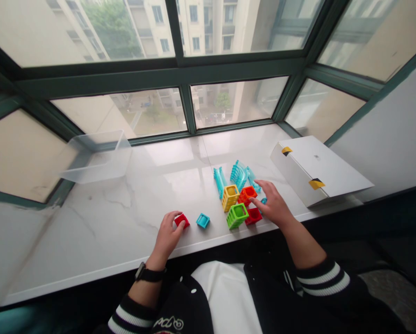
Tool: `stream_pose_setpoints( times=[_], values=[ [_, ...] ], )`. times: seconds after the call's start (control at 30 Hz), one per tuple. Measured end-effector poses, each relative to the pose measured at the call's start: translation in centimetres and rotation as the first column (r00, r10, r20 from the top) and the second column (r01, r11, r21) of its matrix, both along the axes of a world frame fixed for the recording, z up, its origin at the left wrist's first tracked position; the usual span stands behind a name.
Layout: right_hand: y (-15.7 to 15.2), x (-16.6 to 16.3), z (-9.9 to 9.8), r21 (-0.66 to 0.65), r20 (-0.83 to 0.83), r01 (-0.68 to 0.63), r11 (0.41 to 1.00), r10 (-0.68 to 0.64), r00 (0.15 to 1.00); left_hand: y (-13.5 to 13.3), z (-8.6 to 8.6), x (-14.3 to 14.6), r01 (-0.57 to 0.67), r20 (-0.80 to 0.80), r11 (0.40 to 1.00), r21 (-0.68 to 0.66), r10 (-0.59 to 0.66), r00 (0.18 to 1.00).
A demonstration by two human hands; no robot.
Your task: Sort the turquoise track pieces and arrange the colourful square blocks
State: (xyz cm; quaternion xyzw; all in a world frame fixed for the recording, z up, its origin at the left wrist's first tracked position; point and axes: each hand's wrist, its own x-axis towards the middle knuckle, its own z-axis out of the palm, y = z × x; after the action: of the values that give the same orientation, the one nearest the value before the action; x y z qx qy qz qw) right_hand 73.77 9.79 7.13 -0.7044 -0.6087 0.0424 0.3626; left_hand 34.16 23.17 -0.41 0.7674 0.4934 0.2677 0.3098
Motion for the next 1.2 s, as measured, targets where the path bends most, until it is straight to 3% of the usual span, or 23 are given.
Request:
stream_pose_setpoints(
  times=[0.13,0.23,0.57,0.7,0.83,1.0,1.2],
  values=[
    [-1.0,-0.8,3.2,0.177,0.021,0.064,0.982,-0.069,0.997,-0.1,-0.4,-0.3,-0.027,-0.021,0.999,-0.027,0.026,0.999],
    [-1.3,-2.1,4.7,0.261,0.003,0.047,0.964,-0.049,0.999,-0.1,-0.9,-0.4,-0.019,-0.029,0.998,-0.062,0.017,0.999],
    [-1.8,-6.2,5.6,0.334,-0.065,-0.092,0.938,0.121,0.991,-0.1,-1.5,-1.4,0.04,-0.021,0.992,-0.118,-0.043,0.999],
    [-2.4,-8.0,6.5,0.382,-0.037,-0.199,0.902,0.23,0.973,-0.4,-1.1,-1.4,-0.006,0.033,0.986,-0.166,0.011,0.999],
    [-2.7,-9.5,7.2,0.413,-0.035,-0.265,0.871,0.306,0.951,-1.0,0.8,-0.9,-0.052,0.142,0.971,-0.232,0.086,0.986],
    [-2.2,-11.0,7.5,0.424,-0.04,-0.314,0.85,0.364,0.931,-2.1,4.8,0.0,0.098,0.442,0.945,-0.311,0.053,0.895],
    [-1.3,-13.1,7.5,0.378,-0.015,-0.414,0.828,0.453,0.891,-3.7,8.9,1.6,0.185,0.616,0.932,-0.311,0.049,0.786]
  ],
)
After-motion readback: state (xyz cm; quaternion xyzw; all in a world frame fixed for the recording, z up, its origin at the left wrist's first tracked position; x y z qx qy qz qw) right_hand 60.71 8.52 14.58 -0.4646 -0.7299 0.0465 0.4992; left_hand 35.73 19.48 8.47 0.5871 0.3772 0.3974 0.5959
